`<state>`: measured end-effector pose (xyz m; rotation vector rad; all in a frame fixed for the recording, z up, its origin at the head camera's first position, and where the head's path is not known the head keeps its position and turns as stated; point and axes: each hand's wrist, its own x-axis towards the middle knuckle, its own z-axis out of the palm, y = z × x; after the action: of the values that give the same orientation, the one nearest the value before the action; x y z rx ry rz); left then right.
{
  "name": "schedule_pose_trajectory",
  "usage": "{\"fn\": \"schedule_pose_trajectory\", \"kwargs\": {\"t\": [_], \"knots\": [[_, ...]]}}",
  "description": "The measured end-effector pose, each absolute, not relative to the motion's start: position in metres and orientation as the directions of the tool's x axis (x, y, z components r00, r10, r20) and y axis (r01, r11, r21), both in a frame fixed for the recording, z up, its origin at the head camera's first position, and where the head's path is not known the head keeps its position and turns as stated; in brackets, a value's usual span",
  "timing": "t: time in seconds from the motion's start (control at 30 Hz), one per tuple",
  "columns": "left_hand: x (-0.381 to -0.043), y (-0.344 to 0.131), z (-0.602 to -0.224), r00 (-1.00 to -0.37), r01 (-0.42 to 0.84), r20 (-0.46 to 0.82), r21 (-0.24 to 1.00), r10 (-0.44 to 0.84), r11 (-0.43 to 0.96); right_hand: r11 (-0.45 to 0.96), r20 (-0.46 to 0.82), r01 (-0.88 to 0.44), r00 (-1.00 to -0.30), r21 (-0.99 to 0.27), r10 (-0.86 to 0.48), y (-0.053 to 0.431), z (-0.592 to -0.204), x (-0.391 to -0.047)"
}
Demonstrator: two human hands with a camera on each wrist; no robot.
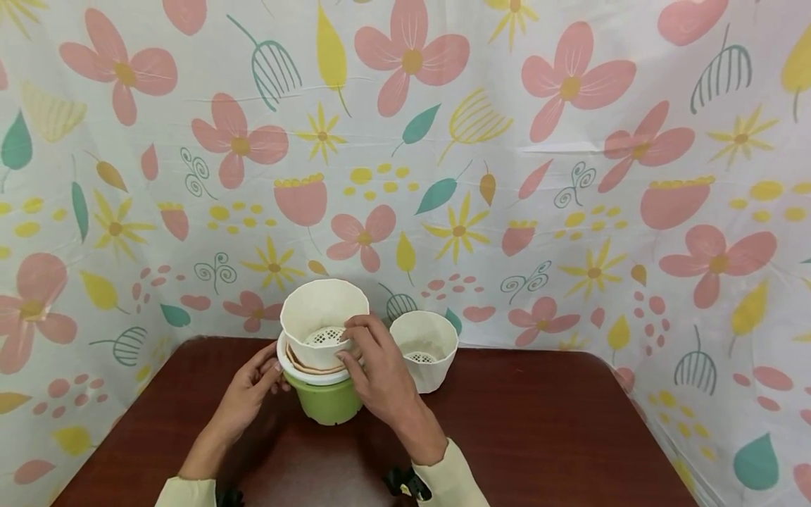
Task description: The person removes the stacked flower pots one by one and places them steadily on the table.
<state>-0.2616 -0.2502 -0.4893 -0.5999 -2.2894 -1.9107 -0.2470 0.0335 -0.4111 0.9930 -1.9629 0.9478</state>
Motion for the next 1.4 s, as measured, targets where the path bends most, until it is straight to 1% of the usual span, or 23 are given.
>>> {"fn": "schedule_pose_trajectory", "kwargs": {"t": [0.2, 0.8, 1.03, 1.4], "knots": [[-0.261, -0.251, -0.49, -0.915, 0.371, 0.336, 0.919, 0.223, 0.137, 0.437, 0.853, -0.859, -0.423, -0.269, -0.306, 0.034, -0.41, -0.247], [-0.262, -0.25, -0.49, -0.913, 0.374, 0.34, 0.918, 0.225, 0.132, 0.423, 0.864, -0.861, -0.42, -0.283, -0.278, 0.037, -0.403, -0.244], [-0.261, -0.25, -0.49, -0.915, 0.368, 0.334, 0.921, 0.226, 0.129, 0.416, 0.864, -0.859, -0.429, -0.3, -0.262, 0.038, -0.399, -0.241], [-0.261, -0.248, -0.489, -0.92, 0.363, 0.329, 0.921, 0.212, 0.143, 0.399, 0.885, -0.873, -0.397, -0.283, -0.242, 0.042, -0.394, -0.239]]}}
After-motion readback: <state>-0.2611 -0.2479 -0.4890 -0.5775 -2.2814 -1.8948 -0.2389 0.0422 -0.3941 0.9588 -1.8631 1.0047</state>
